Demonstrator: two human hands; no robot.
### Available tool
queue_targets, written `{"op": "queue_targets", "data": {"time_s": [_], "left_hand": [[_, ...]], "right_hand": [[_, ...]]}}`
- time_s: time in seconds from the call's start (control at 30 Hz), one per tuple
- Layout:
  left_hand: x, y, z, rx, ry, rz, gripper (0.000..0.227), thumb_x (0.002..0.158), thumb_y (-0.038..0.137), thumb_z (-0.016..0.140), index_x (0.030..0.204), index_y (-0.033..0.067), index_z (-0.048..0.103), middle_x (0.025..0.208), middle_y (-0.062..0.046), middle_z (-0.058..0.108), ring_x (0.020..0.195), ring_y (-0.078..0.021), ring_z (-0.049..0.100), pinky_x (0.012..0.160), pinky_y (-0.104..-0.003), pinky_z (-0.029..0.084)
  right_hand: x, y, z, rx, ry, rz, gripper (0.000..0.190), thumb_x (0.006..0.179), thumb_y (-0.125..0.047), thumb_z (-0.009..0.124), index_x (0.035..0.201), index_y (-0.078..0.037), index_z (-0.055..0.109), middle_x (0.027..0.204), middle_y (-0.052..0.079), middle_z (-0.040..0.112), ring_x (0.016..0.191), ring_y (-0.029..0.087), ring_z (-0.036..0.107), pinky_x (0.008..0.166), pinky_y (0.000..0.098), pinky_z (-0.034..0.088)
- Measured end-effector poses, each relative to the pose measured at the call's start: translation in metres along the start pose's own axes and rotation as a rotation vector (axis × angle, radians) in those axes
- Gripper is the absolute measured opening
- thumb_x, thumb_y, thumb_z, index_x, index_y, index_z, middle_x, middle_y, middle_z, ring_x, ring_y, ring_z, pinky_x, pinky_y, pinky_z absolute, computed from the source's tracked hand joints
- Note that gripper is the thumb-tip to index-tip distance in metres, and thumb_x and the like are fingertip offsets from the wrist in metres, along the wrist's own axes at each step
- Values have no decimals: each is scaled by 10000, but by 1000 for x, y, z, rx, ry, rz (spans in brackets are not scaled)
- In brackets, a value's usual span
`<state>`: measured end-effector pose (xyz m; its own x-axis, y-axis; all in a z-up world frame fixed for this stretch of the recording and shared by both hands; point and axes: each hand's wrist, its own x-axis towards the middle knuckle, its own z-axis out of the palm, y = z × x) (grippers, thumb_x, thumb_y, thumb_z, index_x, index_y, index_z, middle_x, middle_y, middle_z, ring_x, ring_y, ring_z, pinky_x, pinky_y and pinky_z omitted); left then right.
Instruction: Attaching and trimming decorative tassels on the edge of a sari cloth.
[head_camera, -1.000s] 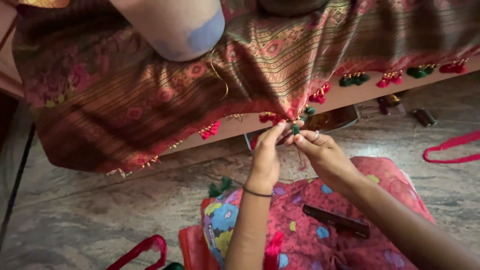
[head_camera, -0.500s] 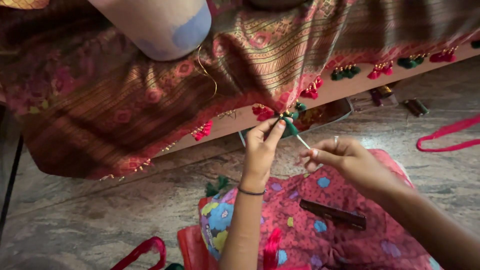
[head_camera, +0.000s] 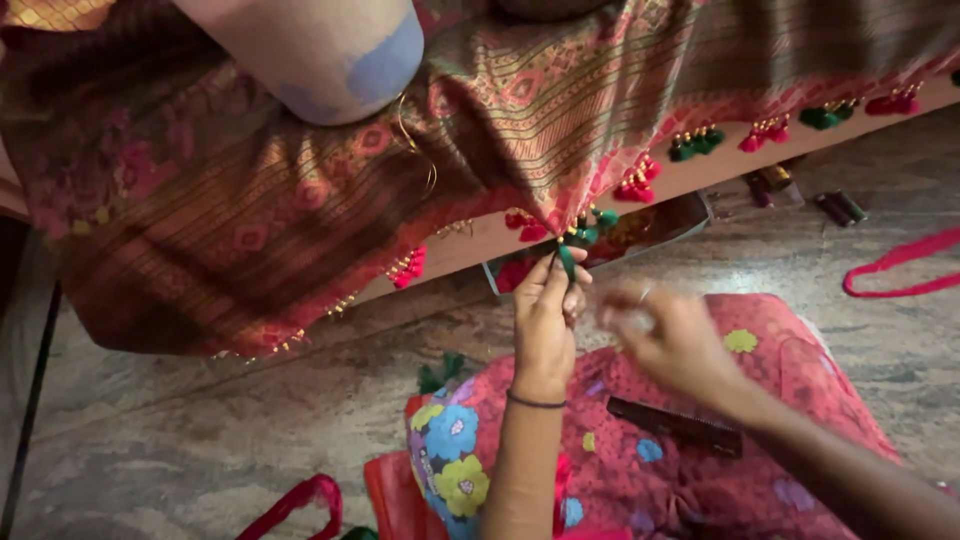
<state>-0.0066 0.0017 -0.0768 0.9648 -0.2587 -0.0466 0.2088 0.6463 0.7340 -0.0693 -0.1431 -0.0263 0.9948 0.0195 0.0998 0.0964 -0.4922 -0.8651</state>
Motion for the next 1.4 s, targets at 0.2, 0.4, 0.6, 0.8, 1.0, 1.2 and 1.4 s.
{"op": "queue_targets", "data": {"time_s": [0.2, 0.4, 0.6, 0.8, 1.0, 1.2, 1.4], "left_hand": [[3, -6, -8, 25, 5, -56, 194, 1082, 187, 560, 1088, 61, 708, 836, 12, 657, 646, -30, 489, 583, -176, 367], [-10, 11, 11, 469, 96, 161, 206, 991, 139, 600, 1118, 18, 708, 886, 15, 701, 782, -68, 631, 698, -225, 501], [-3, 30, 18, 567, 139, 336, 339, 864, 42, 620, 1180, -68, 670, 1033, -26, 707, 962, -126, 692, 890, -285, 558], [16, 31, 16, 209, -61, 1, 275, 991, 117, 625, 1190, -49, 717, 1051, -39, 745, 958, -101, 662, 874, -242, 508], [39, -8, -18, 414, -169, 148, 282, 1087, 183, 667, 1049, -83, 753, 921, -40, 706, 912, -102, 630, 850, -255, 507], [39, -18, -18, 279, -142, 121, 274, 1093, 166, 660, 1216, -75, 706, 1058, -132, 752, 960, -158, 699, 905, -308, 562], [39, -13, -25, 249, -258, 174, 230, 1117, 129, 670, 1191, -80, 732, 1093, -152, 769, 1001, -176, 713, 984, -308, 548]], "right_hand": [[60, -4, -5, 404, 74, 45, 223, 1003, -170, 628, 1119, -7, 728, 996, 82, 754, 921, 120, 691, 803, 298, 541], [63, -4, 16, 763, -89, 289, 222, 1011, -155, 621, 1043, 16, 760, 892, 72, 739, 802, 163, 643, 752, 312, 520], [37, 21, 35, 745, 60, 25, 228, 1064, -154, 591, 1077, 35, 717, 987, 22, 732, 940, 79, 644, 867, 255, 513], [37, 22, 28, 702, 32, 62, 254, 1053, -168, 564, 1186, 1, 699, 1057, 13, 726, 985, 79, 646, 899, 246, 517], [33, 35, 23, 432, 72, -58, 284, 1091, -152, 583, 1308, 9, 669, 1148, -20, 688, 1014, 51, 576, 894, 233, 490], [14, 63, 27, 71, 51, -70, 254, 1176, -171, 587, 1320, 25, 659, 1016, 65, 679, 909, 104, 564, 845, 285, 467], [-74, 298, 99, -1258, -649, -246, 329, 993, -337, 548, 1134, -80, 697, 953, 87, 742, 718, 228, 729, 631, 384, 631]]}}
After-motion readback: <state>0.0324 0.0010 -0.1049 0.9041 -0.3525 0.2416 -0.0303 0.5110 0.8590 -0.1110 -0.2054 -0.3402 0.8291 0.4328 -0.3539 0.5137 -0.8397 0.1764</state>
